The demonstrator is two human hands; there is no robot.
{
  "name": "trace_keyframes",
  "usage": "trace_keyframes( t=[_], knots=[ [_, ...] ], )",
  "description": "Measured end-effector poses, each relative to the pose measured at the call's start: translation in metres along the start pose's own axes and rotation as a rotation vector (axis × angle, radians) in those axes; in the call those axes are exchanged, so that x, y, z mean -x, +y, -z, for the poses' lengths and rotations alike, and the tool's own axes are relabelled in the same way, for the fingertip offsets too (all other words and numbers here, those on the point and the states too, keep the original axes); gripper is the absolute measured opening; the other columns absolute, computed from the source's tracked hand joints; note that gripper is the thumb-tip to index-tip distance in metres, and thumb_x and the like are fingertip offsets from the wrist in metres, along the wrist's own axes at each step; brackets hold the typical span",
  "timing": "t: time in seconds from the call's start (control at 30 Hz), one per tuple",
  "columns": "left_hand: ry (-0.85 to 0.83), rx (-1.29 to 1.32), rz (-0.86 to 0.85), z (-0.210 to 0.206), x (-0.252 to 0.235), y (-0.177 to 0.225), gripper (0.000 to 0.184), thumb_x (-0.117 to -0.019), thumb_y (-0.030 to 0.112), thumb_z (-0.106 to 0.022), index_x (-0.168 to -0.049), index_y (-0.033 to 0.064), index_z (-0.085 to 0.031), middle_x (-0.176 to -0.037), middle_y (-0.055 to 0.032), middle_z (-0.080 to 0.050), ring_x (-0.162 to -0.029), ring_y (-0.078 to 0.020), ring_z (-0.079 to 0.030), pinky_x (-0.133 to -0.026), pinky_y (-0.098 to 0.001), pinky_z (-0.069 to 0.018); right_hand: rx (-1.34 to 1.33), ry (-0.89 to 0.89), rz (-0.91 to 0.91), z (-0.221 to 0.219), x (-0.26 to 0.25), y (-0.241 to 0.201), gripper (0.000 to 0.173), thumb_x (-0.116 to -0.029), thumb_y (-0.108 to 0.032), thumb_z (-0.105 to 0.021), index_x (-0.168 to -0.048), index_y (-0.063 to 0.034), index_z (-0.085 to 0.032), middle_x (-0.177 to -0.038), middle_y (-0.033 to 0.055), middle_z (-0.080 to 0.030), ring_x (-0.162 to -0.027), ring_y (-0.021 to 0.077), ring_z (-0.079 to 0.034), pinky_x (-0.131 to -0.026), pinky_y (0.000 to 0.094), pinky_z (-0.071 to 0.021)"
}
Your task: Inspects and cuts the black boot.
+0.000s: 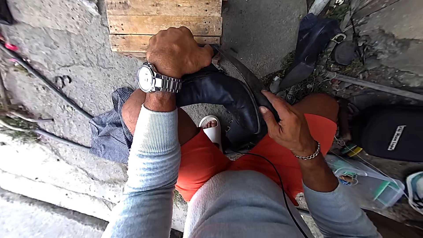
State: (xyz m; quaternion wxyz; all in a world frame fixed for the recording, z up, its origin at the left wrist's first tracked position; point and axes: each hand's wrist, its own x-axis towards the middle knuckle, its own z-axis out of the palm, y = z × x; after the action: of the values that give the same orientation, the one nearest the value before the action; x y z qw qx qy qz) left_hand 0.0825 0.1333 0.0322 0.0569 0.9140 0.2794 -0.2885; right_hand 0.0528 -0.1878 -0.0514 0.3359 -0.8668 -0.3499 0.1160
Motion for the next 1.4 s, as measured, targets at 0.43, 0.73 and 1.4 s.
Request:
trace_keyframes(
  t=[0.43, 0.73, 1.4],
  knots=[
    [0.002, -0.006, -0.009, 0.000, 0.000, 0.000, 0.066, -0.0844, 0.072, -0.045, -0.090, 0.0106, -0.069, -0.093, -0.0226, -0.068, -0.095, -0.0452, -0.067, -0.068, -0.0671, -0.0467, 0.004, 0.005, -0.008, -0.004, 0.002, -0.001, 0.048, -0.1064, -0.029, -0.050, -0.144, -0.0008, -0.056, -0.124, 0.0178, -0.070, -0.106, 0.0260, -0.072, -0.086, 0.0435, -0.0592],
    [-0.007, -0.009, 0.000, 0.001, 0.001, 0.001, 0.067, -0.0838, 0.072, -0.045, -0.093, 0.0105, -0.069, -0.094, -0.0231, -0.069, -0.095, -0.0450, -0.068, -0.069, -0.0676, -0.0472, 0.028, 0.011, -0.022, -0.005, 0.003, -0.005, 0.049, -0.1066, -0.030, -0.049, -0.145, -0.0005, -0.056, -0.122, 0.0181, -0.071, -0.102, 0.0274, -0.072, -0.082, 0.0454, -0.0595],
    [0.019, -0.058, -0.008, -0.001, 0.005, 0.006, 0.066, -0.0852, 0.070, -0.044, -0.096, 0.0095, -0.068, -0.094, -0.0241, -0.068, -0.096, -0.0460, -0.068, -0.069, -0.0669, -0.0467, 0.091, -0.077, -0.097, 0.023, -0.010, -0.022, 0.051, -0.1069, -0.038, -0.045, -0.143, -0.0051, -0.059, -0.119, 0.0158, -0.072, -0.096, 0.0262, -0.073, -0.078, 0.0462, -0.0589]
  ],
)
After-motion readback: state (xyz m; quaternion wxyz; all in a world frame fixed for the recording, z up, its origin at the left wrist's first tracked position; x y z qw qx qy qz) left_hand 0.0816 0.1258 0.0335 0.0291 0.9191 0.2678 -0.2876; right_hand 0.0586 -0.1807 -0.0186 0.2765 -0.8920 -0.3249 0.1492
